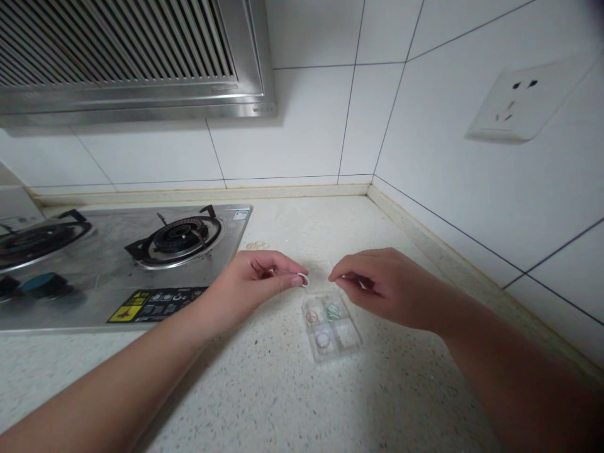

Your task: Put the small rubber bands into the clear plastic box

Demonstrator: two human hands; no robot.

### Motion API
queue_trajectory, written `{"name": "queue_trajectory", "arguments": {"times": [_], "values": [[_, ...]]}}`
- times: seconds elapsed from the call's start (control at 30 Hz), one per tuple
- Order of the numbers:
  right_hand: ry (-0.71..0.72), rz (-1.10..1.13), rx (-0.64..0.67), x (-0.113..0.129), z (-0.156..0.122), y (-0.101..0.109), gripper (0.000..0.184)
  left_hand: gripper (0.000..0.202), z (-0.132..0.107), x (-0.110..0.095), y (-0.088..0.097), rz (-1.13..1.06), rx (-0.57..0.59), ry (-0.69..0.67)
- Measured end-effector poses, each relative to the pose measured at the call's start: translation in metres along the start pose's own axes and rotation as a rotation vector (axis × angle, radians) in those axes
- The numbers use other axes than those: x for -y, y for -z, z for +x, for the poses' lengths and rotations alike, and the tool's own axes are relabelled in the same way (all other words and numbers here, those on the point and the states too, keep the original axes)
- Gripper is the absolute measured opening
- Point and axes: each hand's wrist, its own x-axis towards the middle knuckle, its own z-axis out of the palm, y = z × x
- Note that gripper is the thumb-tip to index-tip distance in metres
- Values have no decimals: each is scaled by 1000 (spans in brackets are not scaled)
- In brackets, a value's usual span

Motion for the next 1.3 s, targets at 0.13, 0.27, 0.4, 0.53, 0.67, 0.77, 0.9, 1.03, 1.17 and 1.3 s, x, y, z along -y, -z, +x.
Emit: {"name": "queue_trajectory", "arguments": {"times": [0.13,0.27,0.4,0.53,0.67,0.77,0.9,1.03,1.17,1.3], "values": [[-31,84,-29,2,-1,0,11,8,-1,2,-10,-64,22,41],[-65,237,21,7,-1,-3,15,11,-1,3,-18,-64,38,57],[-53,339,43,10,-1,-7,17,13,-1,5,-20,-55,52,60],[-48,352,32,8,0,-10,17,11,-2,6,-22,-62,80,62],[-67,366,37,8,0,-9,18,10,-2,6,-22,-61,87,56],[-95,379,32,9,0,-8,18,10,-2,7,-21,-61,69,46],[-117,408,23,10,0,-9,17,12,-1,6,-18,-41,52,35],[-122,419,19,8,-1,-11,14,13,-1,3,-18,-41,45,24],[-128,421,-5,7,-1,-12,14,16,-2,0,-19,-16,25,17],[-123,424,-9,7,-2,-13,15,18,-3,0,-20,17,46,8]]}}
